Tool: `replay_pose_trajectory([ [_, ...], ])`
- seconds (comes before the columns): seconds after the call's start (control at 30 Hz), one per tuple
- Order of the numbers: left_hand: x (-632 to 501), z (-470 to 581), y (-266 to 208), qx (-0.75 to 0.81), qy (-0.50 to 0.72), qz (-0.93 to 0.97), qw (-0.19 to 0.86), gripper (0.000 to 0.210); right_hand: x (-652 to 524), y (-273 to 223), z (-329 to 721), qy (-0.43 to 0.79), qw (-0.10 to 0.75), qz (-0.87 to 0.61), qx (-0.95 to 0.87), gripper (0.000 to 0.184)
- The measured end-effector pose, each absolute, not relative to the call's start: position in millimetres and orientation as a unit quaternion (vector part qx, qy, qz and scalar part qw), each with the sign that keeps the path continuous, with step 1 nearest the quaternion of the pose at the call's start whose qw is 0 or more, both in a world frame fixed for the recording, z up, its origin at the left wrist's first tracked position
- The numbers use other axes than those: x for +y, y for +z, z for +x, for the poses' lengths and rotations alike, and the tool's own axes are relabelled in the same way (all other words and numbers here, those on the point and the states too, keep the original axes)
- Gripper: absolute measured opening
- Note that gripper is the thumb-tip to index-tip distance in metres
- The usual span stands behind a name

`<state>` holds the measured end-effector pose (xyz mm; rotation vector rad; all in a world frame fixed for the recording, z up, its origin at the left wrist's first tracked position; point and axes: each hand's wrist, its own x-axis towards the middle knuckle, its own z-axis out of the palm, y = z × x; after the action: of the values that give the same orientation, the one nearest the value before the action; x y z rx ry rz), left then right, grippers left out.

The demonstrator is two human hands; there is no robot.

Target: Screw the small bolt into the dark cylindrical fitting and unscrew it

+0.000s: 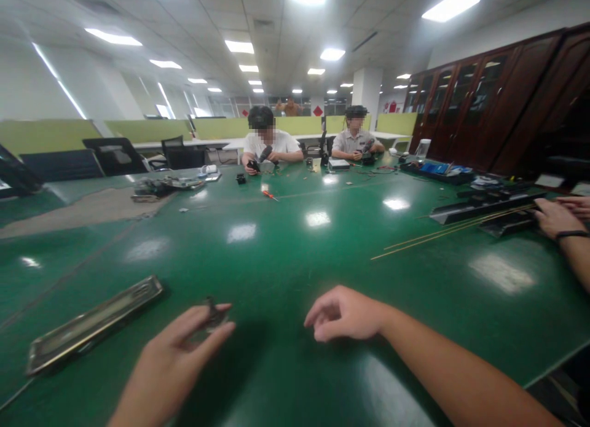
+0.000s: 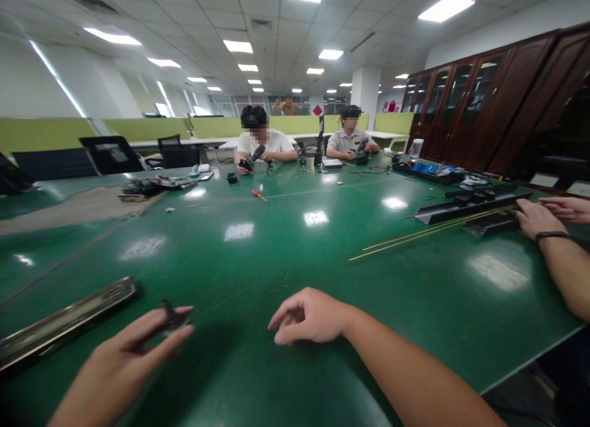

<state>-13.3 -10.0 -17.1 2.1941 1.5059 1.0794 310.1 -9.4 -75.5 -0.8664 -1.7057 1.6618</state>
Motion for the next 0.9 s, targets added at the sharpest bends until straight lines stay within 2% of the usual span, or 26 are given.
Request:
replay_pose_trajectory([
  [0.07, -9, 26, -18, 0.463, 0.323, 0.802, 0.196, 0.037, -6, -74, 319, 0.611, 0.365, -0.316, -0.627, 0.037],
  [0.13, -13, 62, -21, 0.420, 0.268, 0.841, 0.210, 0.025, -2, -72, 326, 0.598, 0.430, -0.298, -0.608, 0.035],
  [0.23, -23, 92, -33, 0.384, 0.225, 0.866, 0.228, 0.024, -1, -70, 330, 0.582, 0.479, -0.270, -0.599, 0.034],
  [0.4, -31, 85, -56, 0.378, 0.233, 0.862, 0.246, 0.041, -8, -70, 319, 0.544, 0.439, -0.317, -0.641, 0.029],
  [0.6, -25, 72, -57, 0.383, 0.273, 0.855, 0.220, 0.019, -18, -63, 314, 0.421, 0.404, -0.396, -0.709, 0.034],
  [0.73, -23, 72, -59, 0.380, 0.300, 0.847, 0.222, 0.023, -24, -55, 313, 0.336, 0.375, -0.407, -0.762, 0.029],
  [0.9, -27, 74, -62, 0.356, 0.309, 0.849, 0.239, 0.029, -30, -50, 309, 0.311, 0.368, -0.372, -0.793, 0.022],
])
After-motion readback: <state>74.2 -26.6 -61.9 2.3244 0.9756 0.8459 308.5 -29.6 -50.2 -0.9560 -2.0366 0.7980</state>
